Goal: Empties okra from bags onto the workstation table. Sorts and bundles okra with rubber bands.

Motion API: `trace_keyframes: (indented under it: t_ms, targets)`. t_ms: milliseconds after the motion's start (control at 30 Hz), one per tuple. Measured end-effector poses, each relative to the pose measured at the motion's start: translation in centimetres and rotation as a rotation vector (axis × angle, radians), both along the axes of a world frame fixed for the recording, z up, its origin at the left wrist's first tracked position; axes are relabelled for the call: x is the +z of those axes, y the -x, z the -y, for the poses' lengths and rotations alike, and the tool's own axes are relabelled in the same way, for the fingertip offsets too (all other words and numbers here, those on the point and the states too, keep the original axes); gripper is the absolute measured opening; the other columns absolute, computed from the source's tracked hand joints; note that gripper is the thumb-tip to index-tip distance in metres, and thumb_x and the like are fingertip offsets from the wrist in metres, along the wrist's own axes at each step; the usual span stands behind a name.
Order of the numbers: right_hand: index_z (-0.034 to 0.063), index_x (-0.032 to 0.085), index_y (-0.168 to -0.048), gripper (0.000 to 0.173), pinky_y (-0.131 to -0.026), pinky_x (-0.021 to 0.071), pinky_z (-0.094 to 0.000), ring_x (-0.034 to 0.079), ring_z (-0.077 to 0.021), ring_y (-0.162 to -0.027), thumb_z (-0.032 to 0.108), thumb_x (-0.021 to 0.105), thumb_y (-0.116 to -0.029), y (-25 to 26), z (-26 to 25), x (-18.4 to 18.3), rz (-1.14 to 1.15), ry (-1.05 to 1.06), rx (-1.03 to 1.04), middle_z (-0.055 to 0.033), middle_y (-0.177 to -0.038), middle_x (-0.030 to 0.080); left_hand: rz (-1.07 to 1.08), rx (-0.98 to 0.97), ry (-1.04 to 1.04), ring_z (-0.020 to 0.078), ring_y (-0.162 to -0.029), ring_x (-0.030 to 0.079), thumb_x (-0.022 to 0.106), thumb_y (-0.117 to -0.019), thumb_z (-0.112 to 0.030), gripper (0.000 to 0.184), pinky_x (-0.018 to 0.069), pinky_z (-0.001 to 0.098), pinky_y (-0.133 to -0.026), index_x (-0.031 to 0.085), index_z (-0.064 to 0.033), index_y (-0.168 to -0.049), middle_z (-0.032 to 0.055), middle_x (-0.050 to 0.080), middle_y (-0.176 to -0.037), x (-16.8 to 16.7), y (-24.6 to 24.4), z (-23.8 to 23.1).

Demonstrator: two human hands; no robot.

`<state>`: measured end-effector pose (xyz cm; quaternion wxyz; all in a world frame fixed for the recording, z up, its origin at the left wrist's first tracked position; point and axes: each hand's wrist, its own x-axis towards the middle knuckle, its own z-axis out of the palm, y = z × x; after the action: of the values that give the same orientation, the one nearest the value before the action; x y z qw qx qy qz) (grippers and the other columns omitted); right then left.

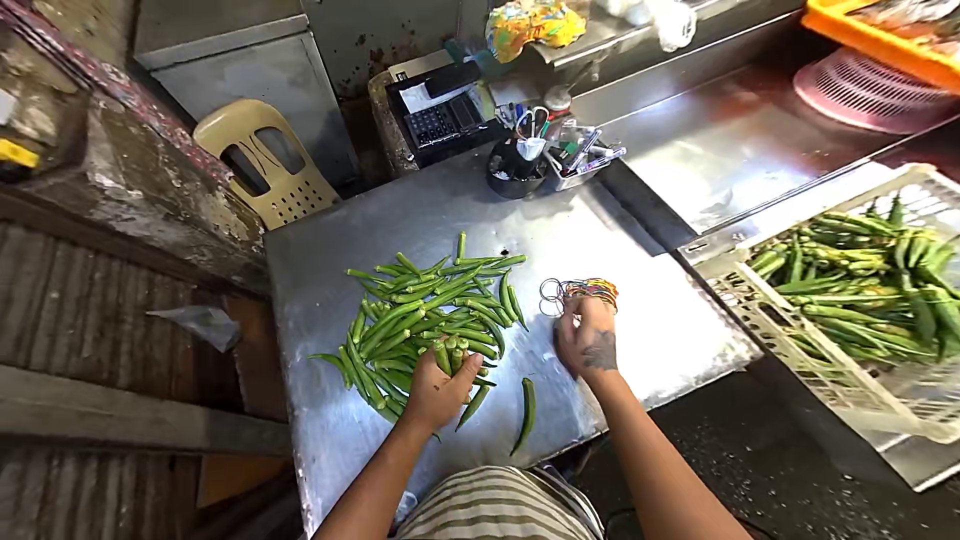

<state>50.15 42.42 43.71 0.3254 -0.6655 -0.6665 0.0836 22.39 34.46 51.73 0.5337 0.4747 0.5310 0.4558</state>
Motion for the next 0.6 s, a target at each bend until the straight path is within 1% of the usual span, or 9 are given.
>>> trace_keyframes:
  t_ms: [67,100,133,233,333,433,467,533,600]
  targets:
    - [-0.0045,0.061,-0.103,0.019,-0.076,0.057,-0.0365,0.067,-0.0188,-0.083,0.013,0.054,-0.0973,0.2,0.6,1.7,-0.39,0.012,-0.053,-0.0114,-0.091,0.069,0.063,-0.022,0.016,0.0185,-0.056,0.067,0.073,-0.0942,-0.014,0.015,0.0608,0.0331,-0.056,0.063,-0.0041,-0.088,0.0064,0.068,-0.069,0.0,0.4,-0.1]
    - [-0.0019,0.056,-0.105,0.014,-0.072,0.0583,-0.0295,0.068,-0.0112,-0.077,0.009,0.056,-0.0964,0.4,0.9,2.5,-0.618,0.013,-0.078,-0.0052,-0.085,0.068,0.09,-0.02,0.045,0.0182,-0.055,0.066,0.074,-0.0937,-0.013,0.016,0.0602,0.0327,-0.055,0.063,-0.0035,-0.087,0.0067,0.067,-0.067,0.1,0.4,-0.2]
    - [0.0007,0.051,-0.107,0.013,-0.073,0.0607,-0.0282,0.069,-0.0092,-0.075,0.004,0.057,-0.096,0.5,1.3,3.3,-0.831,0.01,-0.089,-0.002,-0.083,0.067,0.112,-0.011,0.07,0.0166,-0.051,0.062,0.074,-0.0932,-0.013,0.017,0.0571,0.0311,-0.051,0.063,-0.0038,-0.086,0.006,0.064,-0.065,0.1,0.4,-0.2]
    - [0.0066,0.05,-0.106,0.011,-0.075,0.061,-0.0318,0.069,-0.0141,-0.074,-0.001,0.049,-0.0992,0.8,2.4,5.6,-1.315,0.006,-0.089,-0.0027,-0.08,0.068,0.136,-0.012,0.102,0.0118,-0.045,0.05,0.077,-0.0911,-0.017,0.019,0.0479,0.0279,-0.045,0.061,-0.0087,-0.085,0.0012,0.055,-0.061,-0.5,0.4,-0.2]
    - [0.0094,0.055,-0.104,0.018,-0.084,0.0621,-0.0451,0.073,-0.0245,-0.083,0.004,0.037,-0.1023,0.8,3.4,7.7,-1.661,0.065,-0.014,-0.0088,-0.086,0.071,0.109,-0.028,0.112,0.0117,-0.045,0.049,0.078,-0.0904,-0.018,0.02,0.0467,0.0281,-0.045,0.061,-0.0093,-0.086,0.0009,0.054,-0.061,-0.8,0.3,-0.2]
    - [0.0116,0.057,-0.106,0.027,-0.088,0.0599,-0.0536,0.073,-0.0301,-0.088,0.002,0.032,-0.0994,0.9,4.2,9.7,-1.765,0.146,0.082,-0.012,-0.097,0.072,0.081,-0.035,0.133,0.0121,-0.046,0.05,0.078,-0.091,-0.019,0.021,0.0471,0.0281,-0.046,0.061,-0.0084,-0.086,0.0015,0.054,-0.061,-0.9,0.1,0.0]
    - [0.0109,0.055,-0.109,0.029,-0.084,0.0613,-0.0536,0.074,-0.0318,-0.084,-0.002,0.032,-0.0966,0.9,4.4,10.0,-1.721,0.162,0.113,-0.0146,-0.101,0.074,0.085,-0.03,0.149,0.0117,-0.045,0.05,0.078,-0.0907,-0.019,0.021,0.047,0.0277,-0.045,0.061,-0.0083,-0.086,0.0013,0.054,-0.06,-0.9,0.0,0.1]
    - [0.0085,0.048,-0.109,0.028,-0.065,0.0647,-0.0463,0.074,-0.0301,-0.068,-0.01,0.036,-0.092,1.2,4.6,9.6,-1.571,0.174,0.159,-0.0185,-0.109,0.075,0.132,-0.023,0.198,0.0109,-0.044,0.048,0.077,-0.0917,-0.022,0.022,0.0461,0.0272,-0.044,0.06,-0.008,-0.089,0.0005,0.052,-0.059,-0.9,0.0,0.3]
    - [0.0042,0.049,-0.104,0.018,-0.055,0.0638,-0.0405,0.073,-0.0283,-0.062,-0.01,0.054,-0.0942,1.9,5.0,8.7,-1.474,0.223,0.164,-0.0208,-0.111,0.074,0.194,-0.027,0.261,0.011,-0.044,0.046,0.068,-0.0953,-0.023,0.019,0.045,0.0266,-0.043,0.058,-0.0063,-0.094,0.0006,0.049,-0.059,-0.9,0.2,0.5]
